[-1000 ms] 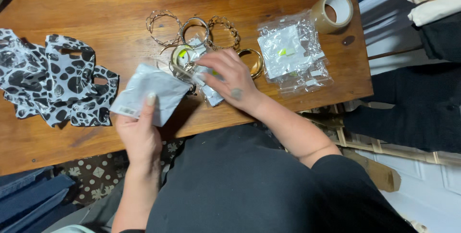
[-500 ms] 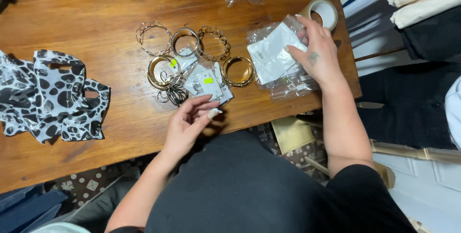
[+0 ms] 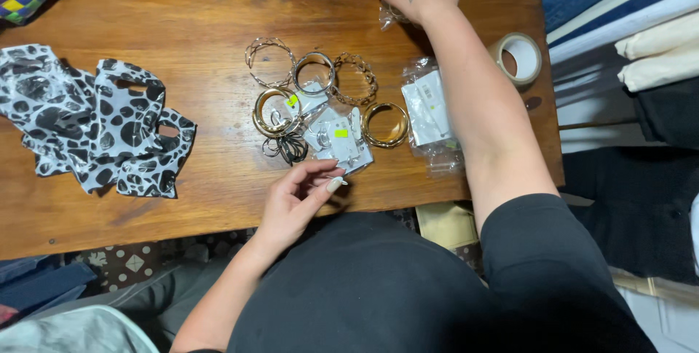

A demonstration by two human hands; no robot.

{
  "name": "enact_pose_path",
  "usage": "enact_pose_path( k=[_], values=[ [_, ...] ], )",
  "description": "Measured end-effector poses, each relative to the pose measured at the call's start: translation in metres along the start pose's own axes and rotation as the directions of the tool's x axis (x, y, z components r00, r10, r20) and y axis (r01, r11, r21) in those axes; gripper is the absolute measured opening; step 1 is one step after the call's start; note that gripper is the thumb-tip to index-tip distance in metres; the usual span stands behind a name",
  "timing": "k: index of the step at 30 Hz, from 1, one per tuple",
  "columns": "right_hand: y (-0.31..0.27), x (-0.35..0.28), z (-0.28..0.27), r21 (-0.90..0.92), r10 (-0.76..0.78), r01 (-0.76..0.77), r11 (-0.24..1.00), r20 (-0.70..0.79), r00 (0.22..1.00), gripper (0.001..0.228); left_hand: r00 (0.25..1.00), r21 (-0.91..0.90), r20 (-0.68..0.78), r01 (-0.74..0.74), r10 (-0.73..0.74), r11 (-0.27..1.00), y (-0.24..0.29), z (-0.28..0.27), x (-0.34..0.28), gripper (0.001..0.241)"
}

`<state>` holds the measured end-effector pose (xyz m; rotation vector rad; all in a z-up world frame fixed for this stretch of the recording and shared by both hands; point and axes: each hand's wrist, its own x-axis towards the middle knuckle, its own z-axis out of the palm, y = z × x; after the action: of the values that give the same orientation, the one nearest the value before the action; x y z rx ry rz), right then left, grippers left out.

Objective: The person packs multiple gold and silver bangle bracelets into small clear plastic bags with white backing cards. They handle each bracelet individually, place it in a bag, and set the packaged item aside on the table. Patterned fabric pieces and a roll of tape are also visible on the table.

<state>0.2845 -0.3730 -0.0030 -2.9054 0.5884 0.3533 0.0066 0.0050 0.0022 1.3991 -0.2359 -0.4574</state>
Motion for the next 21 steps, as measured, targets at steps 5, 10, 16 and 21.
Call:
enact_pose_path(
  k=[5, 10, 16, 21],
  values=[
    [-0.012, -0.001, 0.018, 0.014, -0.108, 0.110, 0.994, -0.116, 0.987, 0.101, 0.999, -0.014, -0.040, -0.001, 0.000, 1.000, -0.003, -0.005, -0.002, 0.033],
    [-0.027, -0.093, -0.009, 0.146, -0.289, 0.366, 0.919, -0.379, 0.879, 0.101, 0.998, -0.065, -0.030, -0.064, 0.062, 0.996, -0.004, -0.003, 0.004, 0.038],
    [-0.052, -0.287, 0.031, 0.219, -0.530, 0.874, 0.434, -0.722, 0.444, 0.106, 0.980, -0.237, -0.029, -0.198, 0.197, 0.951, -0.004, 0.012, 0.018, 0.103],
    [-0.035, -0.337, 0.114, 0.188, -0.471, 0.923, 0.337, -0.815, 0.338, 0.109, 0.987, -0.284, -0.048, -0.164, 0.156, 0.945, -0.017, 0.015, 0.016, 0.067]
  ],
)
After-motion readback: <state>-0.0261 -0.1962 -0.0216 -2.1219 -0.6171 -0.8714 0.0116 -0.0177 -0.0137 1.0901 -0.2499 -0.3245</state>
